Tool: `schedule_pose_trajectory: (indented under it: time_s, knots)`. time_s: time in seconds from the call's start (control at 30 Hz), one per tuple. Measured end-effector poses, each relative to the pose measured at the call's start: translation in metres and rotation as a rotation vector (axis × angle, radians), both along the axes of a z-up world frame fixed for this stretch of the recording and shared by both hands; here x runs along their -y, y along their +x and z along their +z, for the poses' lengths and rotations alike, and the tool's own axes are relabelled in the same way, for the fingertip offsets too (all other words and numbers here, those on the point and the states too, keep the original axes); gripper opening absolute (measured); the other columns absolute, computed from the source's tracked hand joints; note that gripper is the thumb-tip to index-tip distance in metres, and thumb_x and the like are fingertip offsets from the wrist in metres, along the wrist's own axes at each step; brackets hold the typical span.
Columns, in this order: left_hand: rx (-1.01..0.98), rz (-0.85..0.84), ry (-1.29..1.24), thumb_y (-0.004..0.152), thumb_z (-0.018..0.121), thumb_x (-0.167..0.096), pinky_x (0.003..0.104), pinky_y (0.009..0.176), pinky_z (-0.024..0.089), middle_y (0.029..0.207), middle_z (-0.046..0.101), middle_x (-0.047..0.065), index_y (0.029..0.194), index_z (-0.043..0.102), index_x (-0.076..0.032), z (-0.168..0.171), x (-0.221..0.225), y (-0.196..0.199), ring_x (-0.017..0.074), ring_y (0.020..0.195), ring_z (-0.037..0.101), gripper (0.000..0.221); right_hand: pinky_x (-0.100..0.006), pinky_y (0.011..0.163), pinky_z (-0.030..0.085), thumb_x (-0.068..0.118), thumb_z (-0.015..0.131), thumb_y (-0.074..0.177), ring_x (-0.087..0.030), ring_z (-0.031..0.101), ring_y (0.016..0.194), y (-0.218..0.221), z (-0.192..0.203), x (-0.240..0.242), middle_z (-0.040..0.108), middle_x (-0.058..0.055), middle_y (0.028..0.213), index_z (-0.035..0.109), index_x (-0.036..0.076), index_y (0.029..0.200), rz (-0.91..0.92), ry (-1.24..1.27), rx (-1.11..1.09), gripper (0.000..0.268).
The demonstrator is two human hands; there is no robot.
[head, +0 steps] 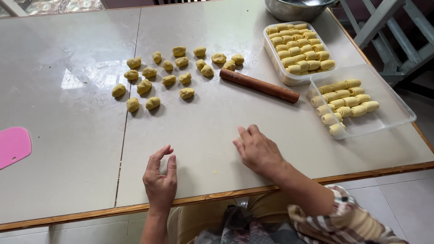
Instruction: Flattening small dough balls with a rolling pin and rolling them into cylindrical shapes.
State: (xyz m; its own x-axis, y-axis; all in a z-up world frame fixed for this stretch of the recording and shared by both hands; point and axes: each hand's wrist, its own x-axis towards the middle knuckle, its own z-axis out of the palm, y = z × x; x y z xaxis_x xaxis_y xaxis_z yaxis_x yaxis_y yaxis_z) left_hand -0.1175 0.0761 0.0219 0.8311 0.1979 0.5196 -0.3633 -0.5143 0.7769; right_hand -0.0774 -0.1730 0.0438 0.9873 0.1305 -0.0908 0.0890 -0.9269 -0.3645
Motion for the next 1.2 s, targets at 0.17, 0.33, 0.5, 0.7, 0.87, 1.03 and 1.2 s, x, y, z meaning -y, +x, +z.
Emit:
schedule_pose_trajectory:
  time_s: [0.17, 0.33, 0.5, 0.7, 0.87, 1.03, 1.2]
  knots:
    - [-0.065, 0.009, -0.004, 0.092, 0.055, -0.009, 0.034, 0.095, 0.048, 0.103, 0.067, 0.005, 0.116, 0.061, -0.009, 0.004, 0.001, 0.001, 0.0194, 0.100, 0.062, 0.024, -0.049, 0.076, 0.047, 0.037, 0.043, 0.095, -0.033, 0.056, 0.092, 0.026, -0.010, 0.013, 0.050, -0.011, 0.113, 0.051, 0.012, 0.132, 0.010, 0.085, 0.307, 0.046]
    - [-0.048, 0.032, 0.011, 0.092, 0.056, -0.009, 0.045, 0.112, 0.034, 0.104, 0.067, 0.004, 0.117, 0.061, -0.010, -0.001, 0.003, 0.004, 0.0185, 0.099, 0.064, 0.025, -0.057, 0.112, -0.001, 0.043, 0.029, 0.094, -0.028, 0.012, 0.144, 0.019, -0.018, -0.013, 0.028, -0.010, 0.151, 0.040, 0.019, 0.141, 0.142, 0.097, 0.092, 0.054]
    - [-0.087, 0.050, 0.007, 0.092, 0.056, -0.013, 0.048, 0.112, 0.033, 0.105, 0.068, 0.002, 0.117, 0.061, -0.011, -0.001, -0.001, 0.002, 0.0191, 0.102, 0.064, 0.026, -0.052, 0.104, 0.026, 0.042, 0.037, 0.095, -0.030, 0.037, 0.130, 0.027, -0.040, 0.016, 0.046, -0.013, 0.137, 0.047, 0.012, 0.135, -0.052, 0.039, 0.366, 0.051]
    - [-0.111, 0.032, 0.010, 0.091, 0.056, -0.013, 0.049, 0.113, 0.030, 0.104, 0.068, 0.001, 0.117, 0.061, -0.012, 0.000, 0.004, 0.008, 0.0176, 0.103, 0.063, 0.026, -0.043, 0.044, 0.052, 0.026, 0.057, 0.088, -0.028, 0.061, 0.066, -0.005, -0.029, 0.009, 0.051, -0.008, 0.096, 0.051, 0.014, 0.127, 0.047, -0.098, 0.371, 0.041]
    - [-0.084, 0.029, 0.028, 0.090, 0.058, -0.012, 0.050, 0.114, 0.029, 0.105, 0.068, 0.001, 0.118, 0.061, -0.013, -0.006, 0.009, 0.010, 0.0184, 0.104, 0.063, 0.028, -0.050, 0.073, 0.050, 0.033, 0.049, 0.092, -0.038, 0.061, 0.082, 0.044, -0.010, 0.006, 0.051, -0.011, 0.110, 0.051, 0.012, 0.128, -0.040, 0.203, 0.091, 0.042]
    - [-0.068, 0.029, 0.067, 0.089, 0.059, -0.013, 0.050, 0.113, 0.029, 0.107, 0.068, 0.002, 0.118, 0.060, -0.015, -0.002, 0.008, 0.011, 0.0194, 0.107, 0.063, 0.029, -0.045, 0.095, 0.042, 0.054, 0.044, 0.088, -0.033, 0.054, 0.114, 0.093, -0.005, 0.025, 0.049, -0.010, 0.134, 0.047, 0.016, 0.135, -0.084, 0.149, -0.062, 0.061]
    - [-0.049, -0.035, 0.088, 0.090, 0.058, -0.013, 0.053, 0.112, 0.030, 0.114, 0.067, 0.006, 0.110, 0.063, -0.012, 0.011, 0.021, 0.015, 0.0236, 0.115, 0.061, 0.021, -0.050, 0.099, 0.028, 0.038, 0.052, 0.088, -0.033, 0.033, 0.130, 0.170, -0.023, 0.095, 0.039, -0.017, 0.141, 0.040, 0.017, 0.142, -0.007, -0.354, 0.398, 0.058]
